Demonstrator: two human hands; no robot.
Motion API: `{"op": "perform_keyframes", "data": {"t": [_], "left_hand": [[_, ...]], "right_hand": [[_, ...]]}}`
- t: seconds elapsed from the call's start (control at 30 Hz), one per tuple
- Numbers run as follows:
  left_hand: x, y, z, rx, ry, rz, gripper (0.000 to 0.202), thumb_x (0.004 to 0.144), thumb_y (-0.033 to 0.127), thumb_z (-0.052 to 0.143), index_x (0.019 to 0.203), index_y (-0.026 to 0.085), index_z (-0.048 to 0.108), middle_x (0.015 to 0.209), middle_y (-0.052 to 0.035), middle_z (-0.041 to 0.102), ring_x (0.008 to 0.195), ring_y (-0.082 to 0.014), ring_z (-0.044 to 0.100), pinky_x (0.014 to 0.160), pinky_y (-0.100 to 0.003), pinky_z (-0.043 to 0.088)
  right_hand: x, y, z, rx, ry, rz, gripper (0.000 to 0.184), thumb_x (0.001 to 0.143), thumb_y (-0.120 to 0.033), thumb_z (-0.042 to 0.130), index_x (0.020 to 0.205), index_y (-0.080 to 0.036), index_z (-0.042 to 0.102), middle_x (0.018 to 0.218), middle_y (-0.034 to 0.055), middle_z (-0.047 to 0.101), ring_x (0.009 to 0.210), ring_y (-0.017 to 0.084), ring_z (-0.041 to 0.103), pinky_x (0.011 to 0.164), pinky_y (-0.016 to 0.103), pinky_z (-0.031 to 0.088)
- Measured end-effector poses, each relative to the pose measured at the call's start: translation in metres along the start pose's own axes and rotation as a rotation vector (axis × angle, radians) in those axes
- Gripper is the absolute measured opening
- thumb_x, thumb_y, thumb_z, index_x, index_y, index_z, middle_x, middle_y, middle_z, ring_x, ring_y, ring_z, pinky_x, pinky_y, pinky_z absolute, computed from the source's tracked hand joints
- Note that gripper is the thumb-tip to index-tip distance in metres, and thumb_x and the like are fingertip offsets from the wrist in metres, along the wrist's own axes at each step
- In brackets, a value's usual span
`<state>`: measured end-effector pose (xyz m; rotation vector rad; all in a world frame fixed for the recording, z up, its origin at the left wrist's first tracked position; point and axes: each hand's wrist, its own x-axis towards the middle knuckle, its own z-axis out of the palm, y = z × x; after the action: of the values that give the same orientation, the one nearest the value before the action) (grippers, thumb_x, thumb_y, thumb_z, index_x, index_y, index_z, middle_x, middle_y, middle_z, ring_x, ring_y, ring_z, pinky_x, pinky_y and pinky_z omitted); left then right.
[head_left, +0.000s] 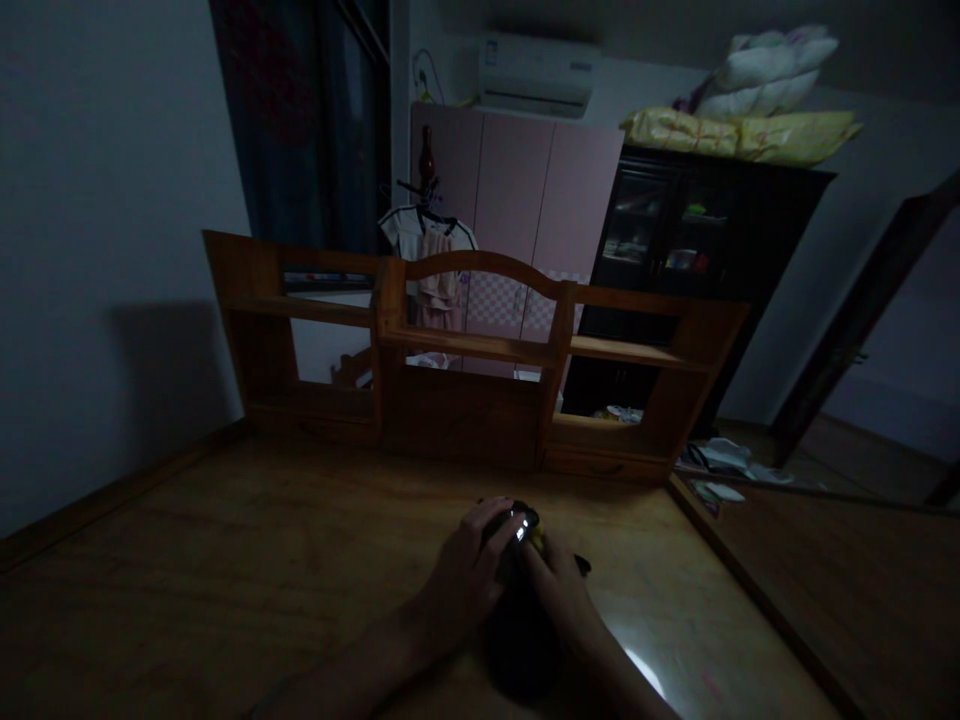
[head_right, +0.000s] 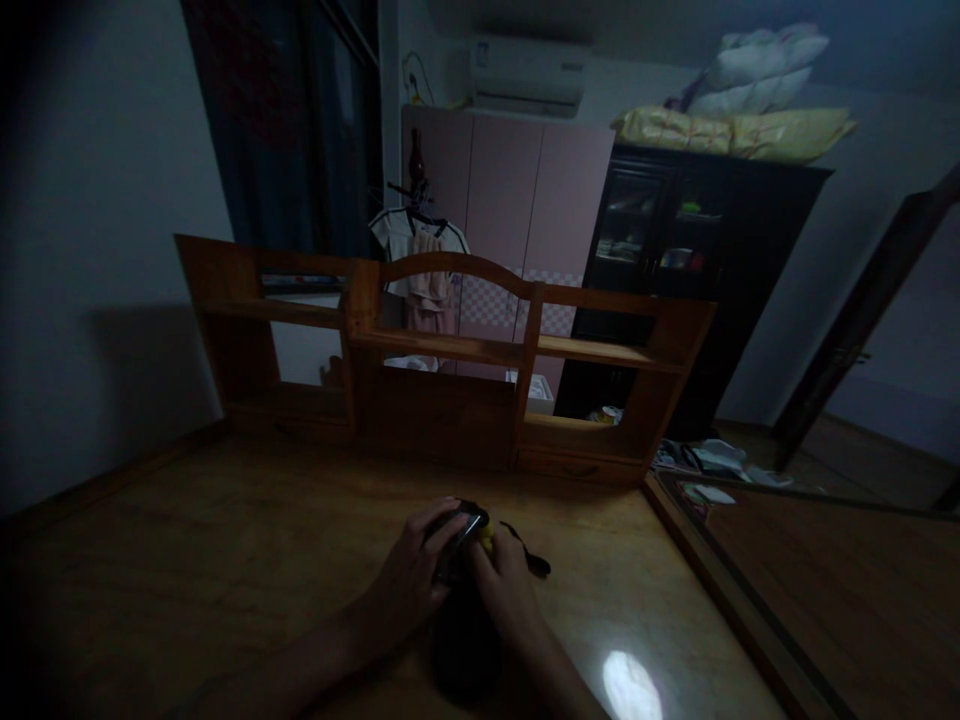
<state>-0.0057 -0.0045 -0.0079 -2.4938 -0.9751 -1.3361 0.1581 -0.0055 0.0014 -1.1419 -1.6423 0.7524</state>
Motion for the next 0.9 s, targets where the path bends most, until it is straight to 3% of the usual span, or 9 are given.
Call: {"op": "perform_keyframes", "data": {"t": [0.1, 0.2, 0.5, 0.73, 0.9], "left_hand": [[0.002, 0.000, -0.001, -0.043, 0.017, -0.083, 0.069, 0.075, 0.003, 0.047, 0.139, 0.022, 0.029, 0.138, -0.0118, 0.035, 0.130, -0.0251, 0.035, 0.103, -0.045, 0.041], [0.004, -0.001, 0.000, -0.061, 0.016, -0.115, 0.064, 0.078, 0.007, 0.049, 0.138, 0.020, 0.030, 0.138, -0.0125, 0.037, 0.130, -0.0252, 0.037, 0.104, -0.047, 0.040], [0.009, -0.004, 0.002, -0.038, -0.010, 0.018, 0.063, 0.076, 0.005, 0.046, 0.137, 0.016, 0.031, 0.137, -0.0123, 0.043, 0.131, -0.0239, 0.037, 0.105, -0.048, 0.039], [0.009, -0.001, -0.004, -0.026, -0.124, 0.052, 0.067, 0.078, 0.010, 0.048, 0.141, 0.014, 0.026, 0.142, -0.0126, 0.038, 0.134, -0.0251, 0.031, 0.109, -0.046, 0.034], [0.008, 0.000, -0.002, -0.022, -0.073, 0.074, 0.068, 0.075, 0.006, 0.050, 0.139, 0.014, 0.028, 0.139, -0.0122, 0.041, 0.133, -0.0243, 0.032, 0.109, -0.045, 0.035]], "right_hand": [[-0.002, -0.002, 0.004, 0.164, -0.060, 0.122, 0.028, 0.088, -0.034, 0.051, 0.109, -0.018, 0.060, 0.102, 0.0040, 0.066, 0.096, 0.022, 0.061, 0.083, 0.030, 0.048], [-0.002, -0.002, 0.005, 0.231, -0.095, 0.143, 0.029, 0.086, -0.031, 0.052, 0.111, -0.017, 0.060, 0.105, 0.0047, 0.066, 0.098, 0.023, 0.061, 0.085, 0.031, 0.049], [-0.001, 0.004, 0.005, 0.144, 0.011, -0.069, 0.041, 0.086, -0.021, 0.048, 0.128, -0.021, 0.049, 0.112, 0.0048, 0.062, 0.108, 0.020, 0.056, 0.098, 0.036, 0.043], [0.001, 0.020, 0.004, -0.063, 0.044, -0.204, 0.044, 0.088, -0.017, 0.042, 0.132, -0.020, 0.044, 0.107, 0.0076, 0.065, 0.092, 0.019, 0.062, 0.082, 0.032, 0.051], [0.000, 0.022, 0.000, -0.190, 0.082, -0.247, 0.046, 0.086, -0.017, 0.043, 0.132, -0.020, 0.043, 0.102, 0.0081, 0.067, 0.087, 0.021, 0.064, 0.073, 0.030, 0.052]]}}
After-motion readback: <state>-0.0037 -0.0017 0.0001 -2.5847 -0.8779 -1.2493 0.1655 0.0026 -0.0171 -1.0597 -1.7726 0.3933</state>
